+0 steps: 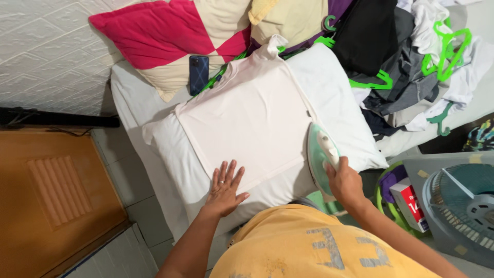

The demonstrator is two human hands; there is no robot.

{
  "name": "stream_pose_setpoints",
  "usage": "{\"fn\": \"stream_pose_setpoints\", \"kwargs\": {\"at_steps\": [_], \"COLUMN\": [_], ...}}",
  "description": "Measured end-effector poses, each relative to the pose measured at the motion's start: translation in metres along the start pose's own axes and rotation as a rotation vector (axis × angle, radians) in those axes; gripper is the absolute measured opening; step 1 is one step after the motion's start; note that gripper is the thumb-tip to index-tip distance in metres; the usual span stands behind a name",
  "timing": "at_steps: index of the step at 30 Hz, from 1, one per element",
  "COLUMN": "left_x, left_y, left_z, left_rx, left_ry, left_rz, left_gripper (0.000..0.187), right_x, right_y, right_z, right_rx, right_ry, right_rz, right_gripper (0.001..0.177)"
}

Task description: The person irons a white t-shirt on a bed, smoothing the fabric and using a green iron to press the front, sleeves, and back. After ironing, the person folds the t-shirt and places it on a green hanger.

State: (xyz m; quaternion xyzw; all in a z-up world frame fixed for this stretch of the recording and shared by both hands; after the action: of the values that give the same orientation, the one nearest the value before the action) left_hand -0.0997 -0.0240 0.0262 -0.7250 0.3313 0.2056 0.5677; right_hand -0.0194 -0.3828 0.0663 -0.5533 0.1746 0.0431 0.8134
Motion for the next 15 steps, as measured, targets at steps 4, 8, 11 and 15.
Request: {"fn": "stream_pose_setpoints", "kwargs": {"at_steps": [4, 8, 11, 15], "left_x": [0.004, -0.002, 0.002, 0.0], "left_y": [-0.01, -0.017, -0.027, -0.037], "left_z": [-0.003, 0.0, 0.027, 0.069], "left_rx": [-0.021, -0.207, -0.493, -0.539], "left_ry": [0.093, 0.091, -0.173, -0.549], "left_rz": [-0.253, -0.507, -0.711, -1.097], "left_gripper": [0.082, 0.056, 0.035, 0.042], "right_x": [0.068, 0.149, 0.132, 0.046], "right_y": [0.0, -0.006, -0.007, 0.008], "right_z": [0.016, 0.043, 0.044, 0.027], "right_rx": [-0.022, 0.05, 0.021, -0.069], "right_ry": [-0.047, -0.116, -0.197, -0.2], "right_rz": [-0.07, -0.146, -0.154, 0.14], "right_gripper": [0.043, 0.045, 0.047, 0.042]}}
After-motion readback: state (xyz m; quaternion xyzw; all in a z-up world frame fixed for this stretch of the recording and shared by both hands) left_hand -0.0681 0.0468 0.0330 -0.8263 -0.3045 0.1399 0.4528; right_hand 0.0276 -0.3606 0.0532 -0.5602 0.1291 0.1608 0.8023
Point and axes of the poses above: each hand's wrist, its own x-axis towards the middle knuckle, its own y-axis out of the palm, z = x × y, the point moved 8 cm from there along x, towards the middle knuckle, and after that the axes turned 2 degrees about -z, right-handed, at the moved point
